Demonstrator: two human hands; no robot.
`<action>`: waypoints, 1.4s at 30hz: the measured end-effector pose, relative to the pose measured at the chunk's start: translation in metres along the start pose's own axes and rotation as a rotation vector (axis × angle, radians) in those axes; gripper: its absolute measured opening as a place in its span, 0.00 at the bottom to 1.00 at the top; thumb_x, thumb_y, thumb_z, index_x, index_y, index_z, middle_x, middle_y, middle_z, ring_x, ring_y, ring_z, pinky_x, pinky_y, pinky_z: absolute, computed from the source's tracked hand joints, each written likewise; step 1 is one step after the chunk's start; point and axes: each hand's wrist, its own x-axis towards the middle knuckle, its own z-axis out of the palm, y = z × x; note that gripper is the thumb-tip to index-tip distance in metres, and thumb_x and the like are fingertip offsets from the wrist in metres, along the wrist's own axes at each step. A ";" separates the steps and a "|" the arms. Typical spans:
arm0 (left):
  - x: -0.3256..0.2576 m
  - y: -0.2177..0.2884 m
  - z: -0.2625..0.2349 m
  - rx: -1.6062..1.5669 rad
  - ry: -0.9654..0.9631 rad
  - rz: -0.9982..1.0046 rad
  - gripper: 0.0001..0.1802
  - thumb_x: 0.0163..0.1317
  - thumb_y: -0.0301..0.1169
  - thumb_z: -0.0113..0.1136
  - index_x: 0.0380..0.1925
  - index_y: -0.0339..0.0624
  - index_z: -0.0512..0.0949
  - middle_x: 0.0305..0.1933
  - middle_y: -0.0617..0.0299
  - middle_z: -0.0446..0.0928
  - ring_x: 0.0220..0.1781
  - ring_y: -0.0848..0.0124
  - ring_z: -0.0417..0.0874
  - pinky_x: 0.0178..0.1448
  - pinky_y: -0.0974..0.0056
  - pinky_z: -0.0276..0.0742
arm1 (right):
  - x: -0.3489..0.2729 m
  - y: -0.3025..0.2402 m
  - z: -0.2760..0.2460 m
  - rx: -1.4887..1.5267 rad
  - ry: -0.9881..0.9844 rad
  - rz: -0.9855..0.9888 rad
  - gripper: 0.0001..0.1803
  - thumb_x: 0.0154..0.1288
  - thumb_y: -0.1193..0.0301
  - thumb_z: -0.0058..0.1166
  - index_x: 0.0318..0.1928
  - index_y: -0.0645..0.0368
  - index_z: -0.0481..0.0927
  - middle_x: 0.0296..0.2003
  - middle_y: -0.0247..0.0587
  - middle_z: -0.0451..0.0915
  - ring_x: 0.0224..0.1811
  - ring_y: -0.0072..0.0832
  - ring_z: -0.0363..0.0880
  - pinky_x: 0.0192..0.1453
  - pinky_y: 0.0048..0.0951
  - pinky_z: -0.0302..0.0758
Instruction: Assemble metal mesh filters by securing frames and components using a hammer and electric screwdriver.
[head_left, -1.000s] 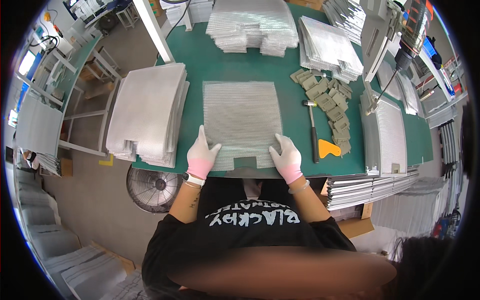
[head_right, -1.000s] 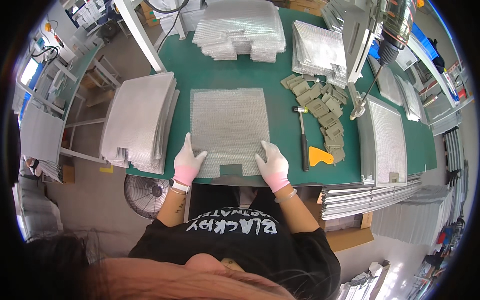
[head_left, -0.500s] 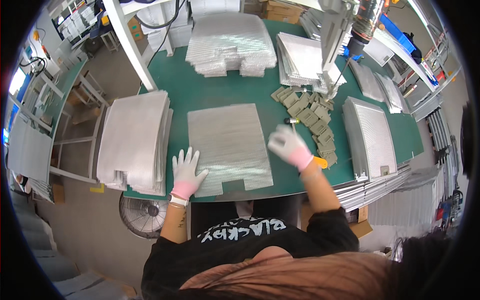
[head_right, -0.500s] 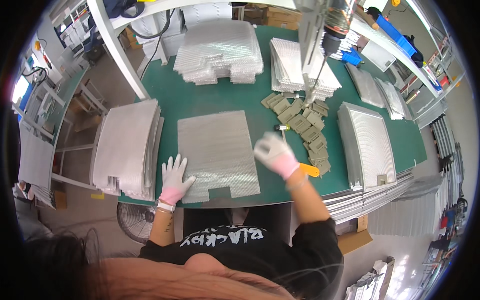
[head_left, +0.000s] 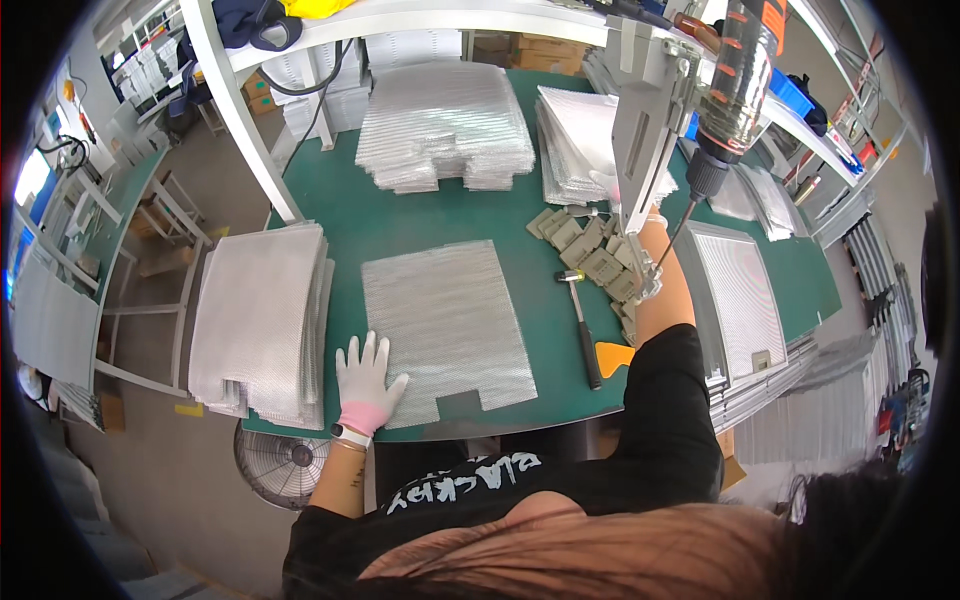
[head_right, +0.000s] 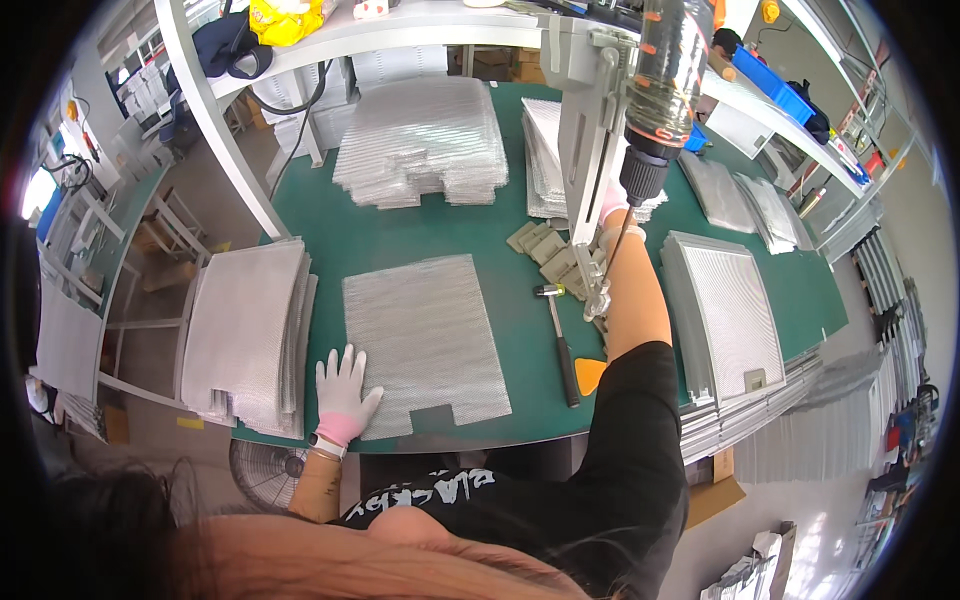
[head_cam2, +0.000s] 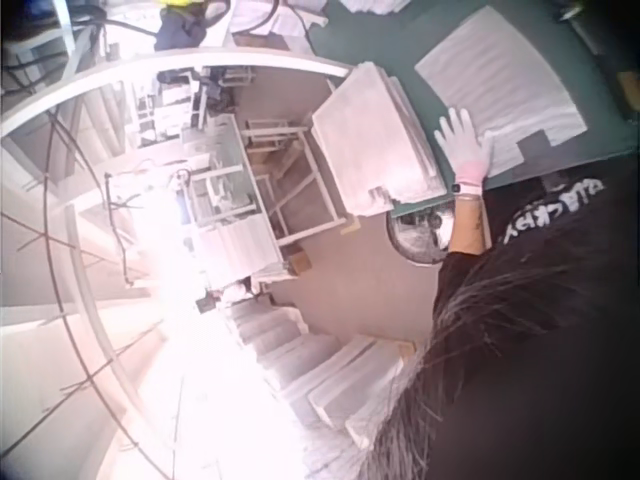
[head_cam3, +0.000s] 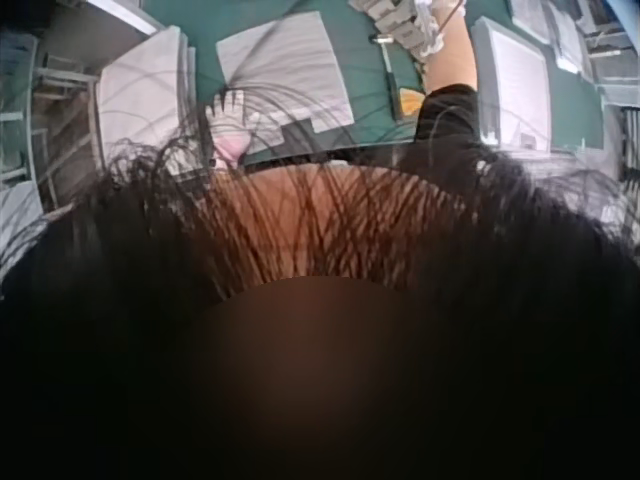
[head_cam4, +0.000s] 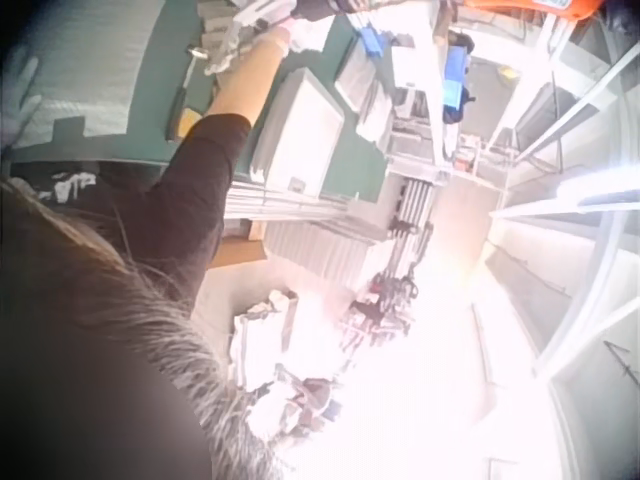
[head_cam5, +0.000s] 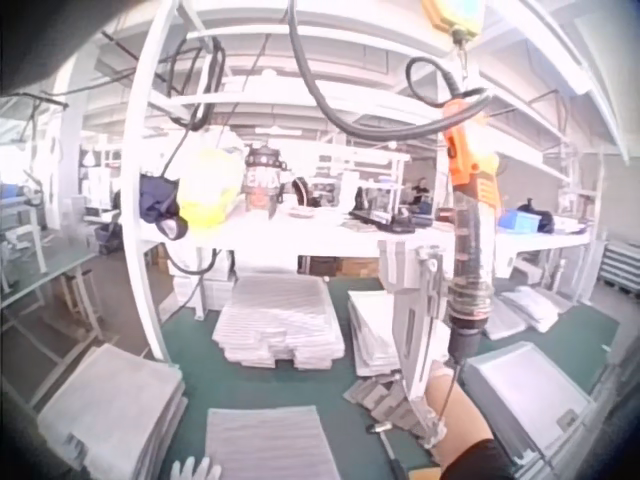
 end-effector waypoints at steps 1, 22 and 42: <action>0.009 0.002 0.003 -0.012 0.017 0.046 0.42 0.60 0.52 0.57 0.70 0.39 0.64 0.75 0.47 0.58 0.76 0.43 0.56 0.78 0.38 0.45 | -0.002 0.010 -0.028 -0.142 0.072 -0.001 0.21 0.67 0.59 0.54 0.52 0.60 0.80 0.42 0.53 0.84 0.48 0.46 0.84 0.51 0.40 0.77; -0.019 0.118 -0.056 -1.770 0.375 0.151 0.31 0.69 0.32 0.56 0.68 0.27 0.62 0.72 0.42 0.62 0.73 0.56 0.65 0.76 0.56 0.61 | -0.458 -0.215 0.013 0.297 0.001 -0.641 0.64 0.31 0.53 0.80 0.70 0.61 0.59 0.70 0.62 0.53 0.75 0.59 0.50 0.77 0.58 0.48; -0.002 0.051 -0.008 -0.352 0.202 -0.193 0.43 0.53 0.44 0.72 0.66 0.37 0.67 0.57 0.40 0.72 0.56 0.48 0.78 0.59 0.54 0.76 | -0.407 -0.158 -0.003 -0.046 -0.268 -0.134 0.46 0.58 0.64 0.64 0.74 0.57 0.57 0.42 0.48 0.79 0.42 0.41 0.80 0.49 0.37 0.77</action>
